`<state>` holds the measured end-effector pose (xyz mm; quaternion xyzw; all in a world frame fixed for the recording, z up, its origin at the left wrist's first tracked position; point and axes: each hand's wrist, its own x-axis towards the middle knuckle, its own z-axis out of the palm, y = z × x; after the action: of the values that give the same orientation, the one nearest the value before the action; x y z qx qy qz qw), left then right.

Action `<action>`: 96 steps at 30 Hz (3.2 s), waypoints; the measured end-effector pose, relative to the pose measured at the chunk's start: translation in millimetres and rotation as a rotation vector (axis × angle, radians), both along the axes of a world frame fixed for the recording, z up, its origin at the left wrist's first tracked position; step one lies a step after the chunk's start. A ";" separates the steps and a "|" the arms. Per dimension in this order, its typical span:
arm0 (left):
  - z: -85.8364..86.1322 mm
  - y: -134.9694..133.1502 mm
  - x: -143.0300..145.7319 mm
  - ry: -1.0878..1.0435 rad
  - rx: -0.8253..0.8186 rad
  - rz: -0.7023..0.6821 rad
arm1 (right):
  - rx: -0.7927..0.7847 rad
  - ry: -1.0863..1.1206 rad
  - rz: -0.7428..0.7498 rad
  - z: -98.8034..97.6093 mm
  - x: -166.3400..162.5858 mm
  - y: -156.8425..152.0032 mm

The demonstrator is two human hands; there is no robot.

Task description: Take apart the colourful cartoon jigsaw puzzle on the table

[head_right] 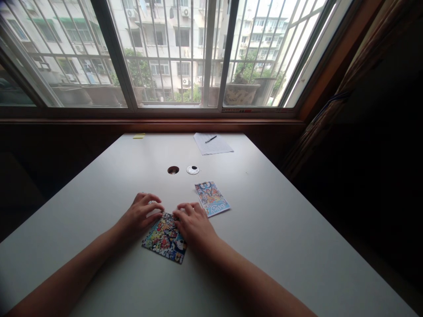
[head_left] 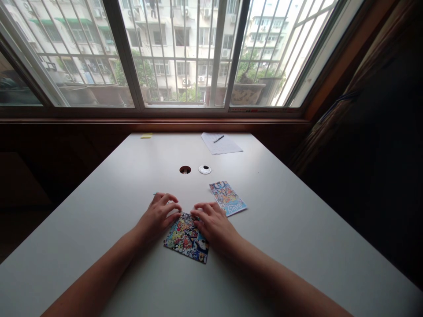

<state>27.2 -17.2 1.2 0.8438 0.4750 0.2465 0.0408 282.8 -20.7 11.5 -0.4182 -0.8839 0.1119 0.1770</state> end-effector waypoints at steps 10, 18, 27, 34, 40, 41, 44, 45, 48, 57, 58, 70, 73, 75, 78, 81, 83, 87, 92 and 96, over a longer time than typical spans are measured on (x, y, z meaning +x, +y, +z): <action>-2.6 4.9 -1.7 -0.105 -0.065 -0.052 | 0.010 -0.013 -0.005 -1.4 0.8 -0.2; 0.5 1.0 -0.4 -0.129 -0.166 -0.065 | -0.002 -0.005 -0.017 -3.5 -1.0 -1.0; -2.1 3.1 -2.8 -0.189 -0.185 -0.105 | 0.021 -0.002 -0.026 -8.0 -1.2 -0.1; -0.4 1.8 -0.3 -0.303 -0.288 -0.075 | 0.007 -0.022 -0.020 -7.1 -0.4 -0.3; 1.5 4.1 -3.6 -0.379 -0.286 -0.091 | 0.014 -0.003 -0.036 -10.2 0.9 1.9; 1.5 4.8 -4.7 -0.388 -0.277 -0.088 | 0.017 0.001 -0.039 -11.1 0.9 2.2; 2.4 6.1 -8.0 -0.408 -0.245 -0.067 | 0.022 0.005 -0.051 -12.8 1.4 2.9; 3.2 6.2 -8.7 -0.416 -0.236 -0.058 | 0.023 0.006 -0.056 -12.9 1.8 3.1; 6.6 5.6 -10.2 -0.436 -0.219 -0.028 | 0.026 0.009 -0.068 -12.4 3.2 3.9; 7.3 7.8 -16.4 -0.466 -0.279 0.122 | 0.089 0.093 -0.082 -14.1 3.1 6.7; 6.8 7.5 -15.7 -0.469 -0.296 0.131 | 0.095 0.110 -0.076 -13.4 2.6 6.5; 1.7 4.5 -9.7 -0.605 -0.305 0.128 | 0.095 0.203 -0.013 -7.0 4.2 3.6; 6.3 5.0 -10.6 -0.586 -0.247 0.134 | 0.103 0.219 -0.006 -7.0 4.2 4.0; 9.3 5.4 -12.2 -0.574 -0.210 0.145 | 0.102 0.227 -0.002 -7.4 4.2 4.2; 11.6 6.8 -18.1 -0.565 -0.164 0.182 | 0.105 0.235 -0.001 -8.2 4.8 4.4; 11.2 9.4 -26.7 -0.536 -0.097 0.229 | 0.104 0.237 -0.001 -8.7 5.9 4.5; 9.5 11.5 -31.6 -0.502 -0.040 0.253 | 0.103 0.234 -0.001 -8.6 6.4 4.4; 3.5 15.5 -37.2 -0.424 0.007 0.266 | 0.107 0.207 0.001 -8.6 6.6 4.2; -5.0 18.9 -39.9 -0.377 -0.047 0.278 | 0.099 0.155 -0.007 -9.2 6.3 4.0; -8.0 19.1 -40.2 -0.390 -0.094 0.274 | 0.087 0.126 -0.006 -9.6 6.0 3.6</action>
<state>-13.1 1.9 -6.8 0.7050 0.5791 0.3856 0.1374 288.8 -17.1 1.9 -0.4050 -0.8737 0.0991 0.2505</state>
